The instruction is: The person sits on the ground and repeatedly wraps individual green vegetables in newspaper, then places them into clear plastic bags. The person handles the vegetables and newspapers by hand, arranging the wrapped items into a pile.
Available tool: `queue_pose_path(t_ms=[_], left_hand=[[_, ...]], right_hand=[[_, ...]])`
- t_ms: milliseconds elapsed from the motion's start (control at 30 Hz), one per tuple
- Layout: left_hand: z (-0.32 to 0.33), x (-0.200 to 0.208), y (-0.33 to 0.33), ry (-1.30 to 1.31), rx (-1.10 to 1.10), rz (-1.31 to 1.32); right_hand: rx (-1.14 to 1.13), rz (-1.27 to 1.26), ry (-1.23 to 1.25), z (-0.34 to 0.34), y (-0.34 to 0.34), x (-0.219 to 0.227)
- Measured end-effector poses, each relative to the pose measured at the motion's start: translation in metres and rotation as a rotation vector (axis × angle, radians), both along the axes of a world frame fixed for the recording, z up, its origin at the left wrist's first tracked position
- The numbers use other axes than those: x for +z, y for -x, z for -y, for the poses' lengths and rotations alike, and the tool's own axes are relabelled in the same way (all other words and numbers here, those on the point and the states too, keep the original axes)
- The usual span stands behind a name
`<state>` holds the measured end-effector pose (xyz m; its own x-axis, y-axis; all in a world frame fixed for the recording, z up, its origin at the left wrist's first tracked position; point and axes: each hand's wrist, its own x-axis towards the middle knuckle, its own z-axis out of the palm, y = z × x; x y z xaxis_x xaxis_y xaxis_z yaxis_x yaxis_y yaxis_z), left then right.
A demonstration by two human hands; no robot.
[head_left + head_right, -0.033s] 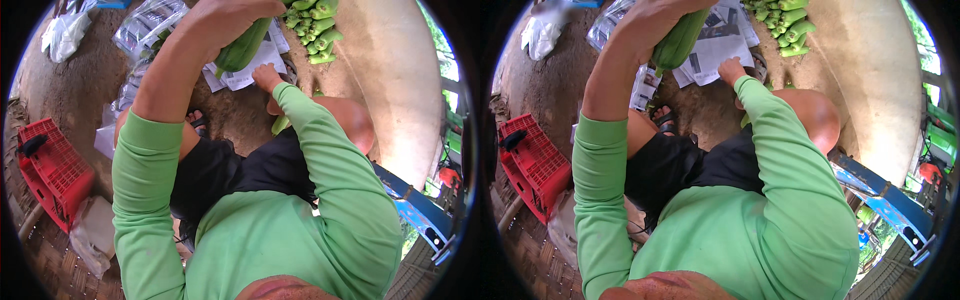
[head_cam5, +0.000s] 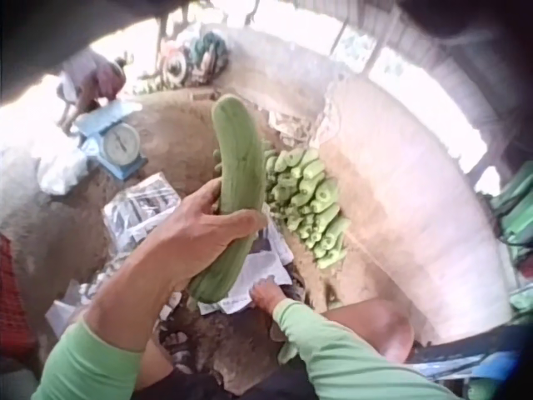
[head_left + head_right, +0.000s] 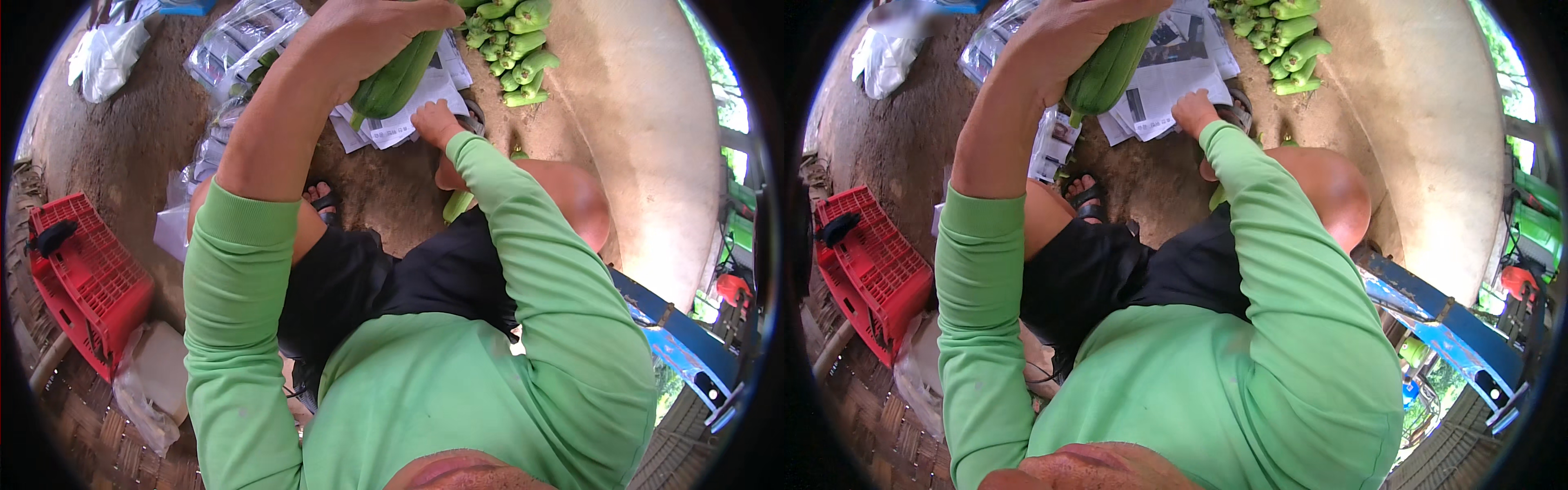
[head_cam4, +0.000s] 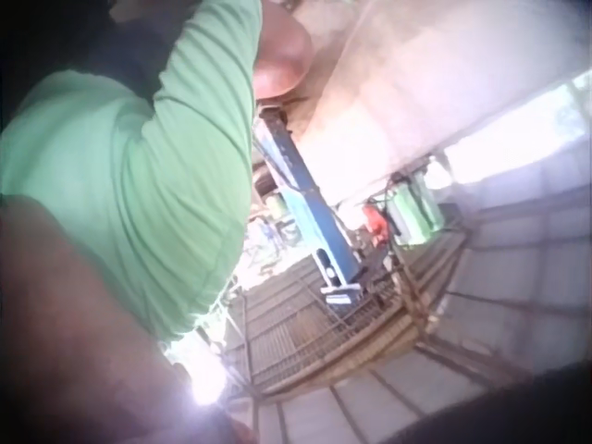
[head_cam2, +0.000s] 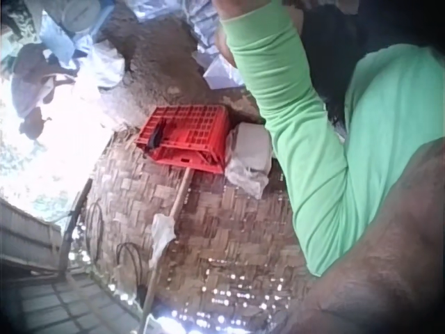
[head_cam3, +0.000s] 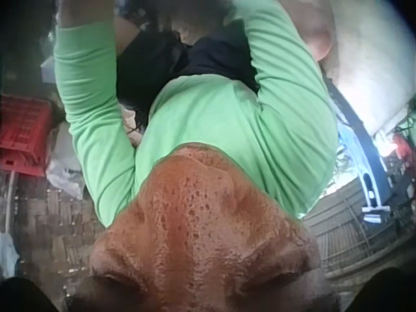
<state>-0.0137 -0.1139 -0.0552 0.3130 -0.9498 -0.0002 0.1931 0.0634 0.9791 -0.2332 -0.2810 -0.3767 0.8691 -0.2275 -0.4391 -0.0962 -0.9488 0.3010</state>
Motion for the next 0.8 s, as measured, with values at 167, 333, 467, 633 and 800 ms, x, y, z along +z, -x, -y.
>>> queue_pose_path(t_ms=[167, 333, 467, 633, 800], left_hand=[[0.0, 0.01, 0.0, -0.062, 0.012, -0.022], [-0.012, 0.01, -0.01, -0.016, 0.008, -0.009], [-0.025, 0.029, -0.012, -0.091, -0.013, 0.092], [-0.046, 0.021, -0.015, -0.026, 0.039, 0.387], [-0.073, 0.042, -0.007, 0.041, -0.079, 0.293]], right_hand=[[0.086, 0.164, 0.081, 0.054, -0.064, 0.08], [0.155, 0.214, 0.086, 0.066, -0.116, 0.204], [0.31, 0.42, 0.077, 0.059, -0.085, 0.29], [0.467, 0.522, 0.136, -0.015, 0.003, 0.389], [0.489, 0.557, 0.23, -0.063, 0.076, 0.427]])
